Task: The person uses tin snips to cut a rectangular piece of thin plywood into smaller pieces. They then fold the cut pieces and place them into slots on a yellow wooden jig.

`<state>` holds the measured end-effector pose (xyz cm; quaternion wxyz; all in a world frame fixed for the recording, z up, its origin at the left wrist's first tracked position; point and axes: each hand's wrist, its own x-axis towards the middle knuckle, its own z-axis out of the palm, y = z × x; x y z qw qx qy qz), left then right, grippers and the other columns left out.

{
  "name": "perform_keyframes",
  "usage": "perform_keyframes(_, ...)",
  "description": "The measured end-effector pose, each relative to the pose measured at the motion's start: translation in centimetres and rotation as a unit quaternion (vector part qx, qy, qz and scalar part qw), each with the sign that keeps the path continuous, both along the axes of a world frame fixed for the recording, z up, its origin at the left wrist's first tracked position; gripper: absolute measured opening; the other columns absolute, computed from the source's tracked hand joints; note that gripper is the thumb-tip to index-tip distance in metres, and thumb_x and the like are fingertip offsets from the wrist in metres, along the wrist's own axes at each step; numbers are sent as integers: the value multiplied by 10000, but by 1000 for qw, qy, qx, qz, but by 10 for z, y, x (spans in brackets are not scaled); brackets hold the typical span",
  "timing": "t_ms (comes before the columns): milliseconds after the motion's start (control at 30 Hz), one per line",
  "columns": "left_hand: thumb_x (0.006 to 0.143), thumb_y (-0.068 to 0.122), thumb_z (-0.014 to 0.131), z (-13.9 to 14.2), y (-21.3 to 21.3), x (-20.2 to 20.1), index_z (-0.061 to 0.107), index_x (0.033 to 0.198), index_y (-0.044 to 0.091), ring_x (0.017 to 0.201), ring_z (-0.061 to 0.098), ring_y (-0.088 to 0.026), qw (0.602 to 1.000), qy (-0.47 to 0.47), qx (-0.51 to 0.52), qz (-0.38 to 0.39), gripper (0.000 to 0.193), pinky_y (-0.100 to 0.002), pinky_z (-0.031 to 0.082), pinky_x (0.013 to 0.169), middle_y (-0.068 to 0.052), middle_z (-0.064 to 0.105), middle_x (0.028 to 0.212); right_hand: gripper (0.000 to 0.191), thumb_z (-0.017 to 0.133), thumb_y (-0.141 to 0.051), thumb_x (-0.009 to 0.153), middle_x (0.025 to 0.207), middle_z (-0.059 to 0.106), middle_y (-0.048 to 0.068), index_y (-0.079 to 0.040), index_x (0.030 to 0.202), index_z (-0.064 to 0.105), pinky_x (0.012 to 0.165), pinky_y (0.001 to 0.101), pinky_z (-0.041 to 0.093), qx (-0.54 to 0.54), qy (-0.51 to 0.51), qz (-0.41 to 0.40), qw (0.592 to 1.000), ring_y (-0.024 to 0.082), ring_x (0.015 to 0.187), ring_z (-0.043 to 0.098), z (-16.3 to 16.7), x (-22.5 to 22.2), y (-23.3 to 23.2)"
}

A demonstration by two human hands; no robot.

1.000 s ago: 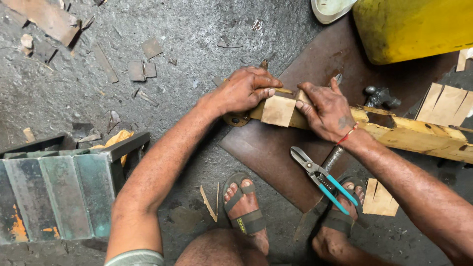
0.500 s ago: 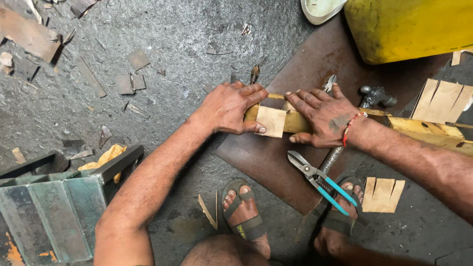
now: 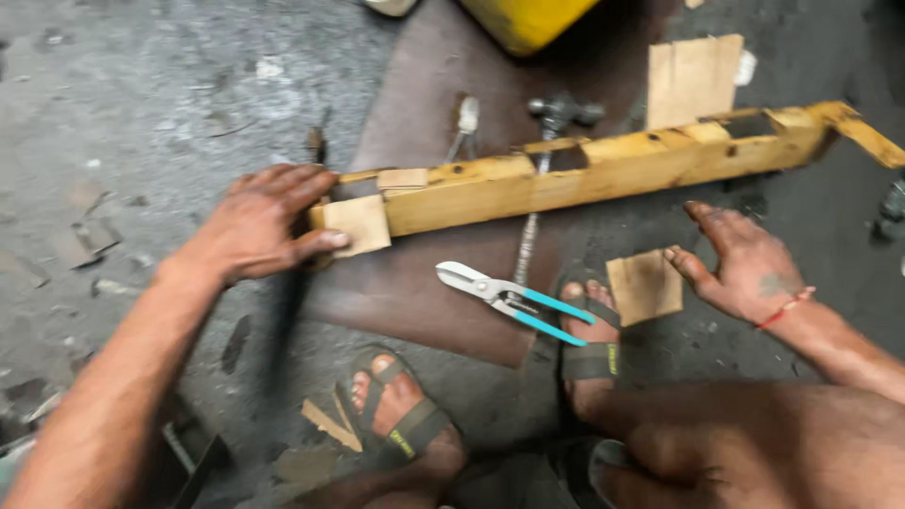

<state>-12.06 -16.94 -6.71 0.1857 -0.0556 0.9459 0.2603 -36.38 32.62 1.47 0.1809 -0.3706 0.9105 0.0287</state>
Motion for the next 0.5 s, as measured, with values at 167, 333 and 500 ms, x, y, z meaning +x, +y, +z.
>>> perform_keyframes(167,801,795,479,14,2,-18,296,1641,298,1478,236,-420,985,-97,-130,-51,993,-607,198,1101,-226,197,1685,1121,825,-589,760,1405,472,380,98,1503,345,1037,534,444,19,-24,-203,979,519,1265,506,-60,34,68)
perform_keyframes(333,930,731,470,77,36,-60,368,1669,111,1372,478,-451,981,-56,-183,-13,970,-565,442,1097,-286,404,1592,1176,880,-485,682,1393,505,300,-4,1588,305,1041,513,459,-7,-57,-322,945,467,1262,518,-88,56,72)
perform_keyframes(500,875,595,590,118,127,-99,440,1471,36,1350,483,-402,1000,-8,6,-24,831,-494,441,1091,-233,496,1476,551,878,-300,745,987,741,164,-40,1206,723,825,393,562,-133,-153,-343,917,298,879,713,-65,33,97)
